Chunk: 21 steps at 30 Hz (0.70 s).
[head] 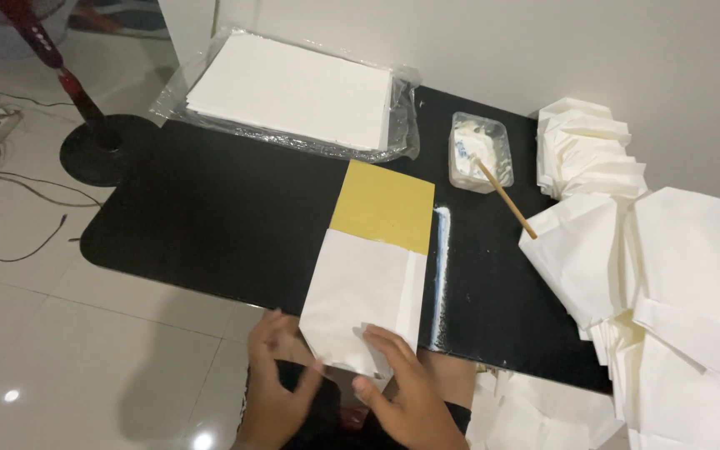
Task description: Folding and gluing paper sheets to assemble bags manually.
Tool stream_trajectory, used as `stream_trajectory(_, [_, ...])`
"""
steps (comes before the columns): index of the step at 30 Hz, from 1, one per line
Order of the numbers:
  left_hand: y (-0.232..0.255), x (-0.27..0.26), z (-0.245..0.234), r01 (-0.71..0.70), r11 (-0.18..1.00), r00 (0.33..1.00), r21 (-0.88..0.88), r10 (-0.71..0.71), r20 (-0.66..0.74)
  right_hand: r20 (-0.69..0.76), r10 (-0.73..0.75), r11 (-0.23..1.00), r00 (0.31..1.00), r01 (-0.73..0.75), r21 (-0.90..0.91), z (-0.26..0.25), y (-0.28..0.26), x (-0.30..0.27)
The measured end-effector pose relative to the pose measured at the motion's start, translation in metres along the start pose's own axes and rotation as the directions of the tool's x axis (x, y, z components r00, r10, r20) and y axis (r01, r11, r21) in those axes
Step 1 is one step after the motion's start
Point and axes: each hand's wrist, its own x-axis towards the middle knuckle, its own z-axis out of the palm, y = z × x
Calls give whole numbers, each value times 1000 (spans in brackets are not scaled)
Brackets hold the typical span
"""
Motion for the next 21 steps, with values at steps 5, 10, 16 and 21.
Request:
stream_trajectory(5, [29, 19, 0, 665, 644, 746, -378, -587, 315, -28, -24, 996, 999, 27, 89, -12, 1, 5])
stream_trajectory(10, [51, 42, 6, 774, 517, 633, -365, -630, 450, 89, 240, 969, 967, -244, 41, -29, -6, 15])
stream_trajectory(16, [24, 35, 0, 776, 438, 616, -453, -678, 401, -300, 29, 982, 954, 28, 185, -46, 21, 31])
stream_trajectory(21, [19, 34, -27, 734, 520, 673, -436, -642, 368, -426, 215, 486, 879, 282, 827, -74, 36, 66])
